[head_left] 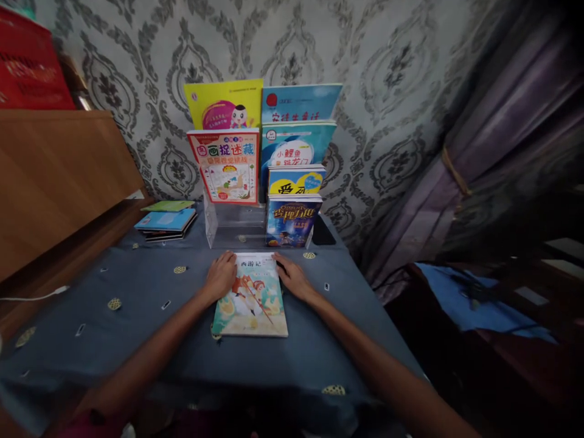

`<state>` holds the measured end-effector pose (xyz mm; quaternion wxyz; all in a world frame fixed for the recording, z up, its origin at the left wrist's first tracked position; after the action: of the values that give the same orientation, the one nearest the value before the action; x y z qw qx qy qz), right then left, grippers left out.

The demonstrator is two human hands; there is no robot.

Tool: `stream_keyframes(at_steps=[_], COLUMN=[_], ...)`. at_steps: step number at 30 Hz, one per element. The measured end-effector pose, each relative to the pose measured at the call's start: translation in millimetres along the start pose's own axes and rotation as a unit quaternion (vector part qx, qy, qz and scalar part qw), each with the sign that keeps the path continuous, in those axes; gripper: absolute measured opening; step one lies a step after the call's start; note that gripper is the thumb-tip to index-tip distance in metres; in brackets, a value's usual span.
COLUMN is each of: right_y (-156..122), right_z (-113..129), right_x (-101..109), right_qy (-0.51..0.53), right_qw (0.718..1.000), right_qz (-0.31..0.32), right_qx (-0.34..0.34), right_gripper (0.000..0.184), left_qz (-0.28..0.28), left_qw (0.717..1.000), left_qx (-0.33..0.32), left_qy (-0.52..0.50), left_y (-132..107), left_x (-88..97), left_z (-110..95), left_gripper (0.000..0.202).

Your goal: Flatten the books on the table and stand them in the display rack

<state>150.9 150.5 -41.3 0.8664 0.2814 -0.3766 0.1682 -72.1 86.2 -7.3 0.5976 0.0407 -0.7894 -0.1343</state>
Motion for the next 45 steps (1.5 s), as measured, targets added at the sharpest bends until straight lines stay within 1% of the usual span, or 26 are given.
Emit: stream_keyframes(at_steps=[3,7,12,18,21,25,29,34,40,43,45], right_y=[-0.8,2.0,5.5,7.2,7.1,7.3,7.7,8.2,7.1,5.6,4.5], right_z=[-1.0,-2.7,-3.4,-6.3,-8.0,-8.4,-7.3,-5.0,1.3,4.3,5.3], right_x=[0.4,2.4,4.4,6.0,7.7,8.5,8.0,7.4,9.7,11.1,11.3], right_qy=[0.024,0.061,0.106,0.146,0.136,0.131,0.130,0.140,0.144,0.109,0.075], right_qw=[1.000,0.998,0.994,0.989,0.990,0.991,0.991,0.989,0.989,0.994,0.997], right_qz=[-0.009,-0.001,0.002,-0.007,-0.016,-0.014,-0.008,0.002,0.005,0.007,0.013], right_qx=[-0.012,-0.022,-0.010,-0.027,-0.032,-0.032,-0.036,-0.035,-0.019,-0.010,-0.018], right_gripper=[0.050,0.050,0.050,0.055,0.057,0.059,0.060,0.057,0.052,0.048,0.046], left_qz=[0.011,0.013,0.026,0.025,0.023,0.022,0.033,0.063,0.103,0.120,0.133], left_qw=[1.000,0.999,0.994,0.990,0.988,0.987,0.982,0.975,0.966,0.960,0.955], left_qx=[-0.016,-0.050,-0.102,-0.139,-0.150,-0.153,-0.176,-0.204,-0.229,-0.244,-0.254], left_qy=[0.006,0.002,-0.013,-0.028,-0.034,-0.046,-0.056,-0.060,-0.055,-0.067,-0.076], left_y=[6.7,17.6,33.1,48.8,53.4,54.3,47.6,29.9,-2.2,-21.9,-36.0], left_x=[-3.3,-9.6,-25.2,-40.6,-42.6,-39.4,-32.0,-21.9,-9.3,-2.9,1.0], left_z=[-7.8,-21.7,-41.9,-64.2,-69.0,-66.7,-64.7,-68.5,-79.2,-85.0,-88.9], left_gripper=[0.034,0.034,0.037,0.042,0.041,0.040,0.040,0.041,0.041,0.042,0.042])
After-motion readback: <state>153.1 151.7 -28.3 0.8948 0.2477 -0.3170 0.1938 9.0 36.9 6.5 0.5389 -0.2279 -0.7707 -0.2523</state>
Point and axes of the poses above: each hand's wrist, its own y-axis towards the middle knuckle, its own x-axis out of the back of the hand, z = x × y, the point moved 4 cm from there along y, towards the middle knuckle, and after that the axes turned 4 degrees about -y, right-handed, at the moved point
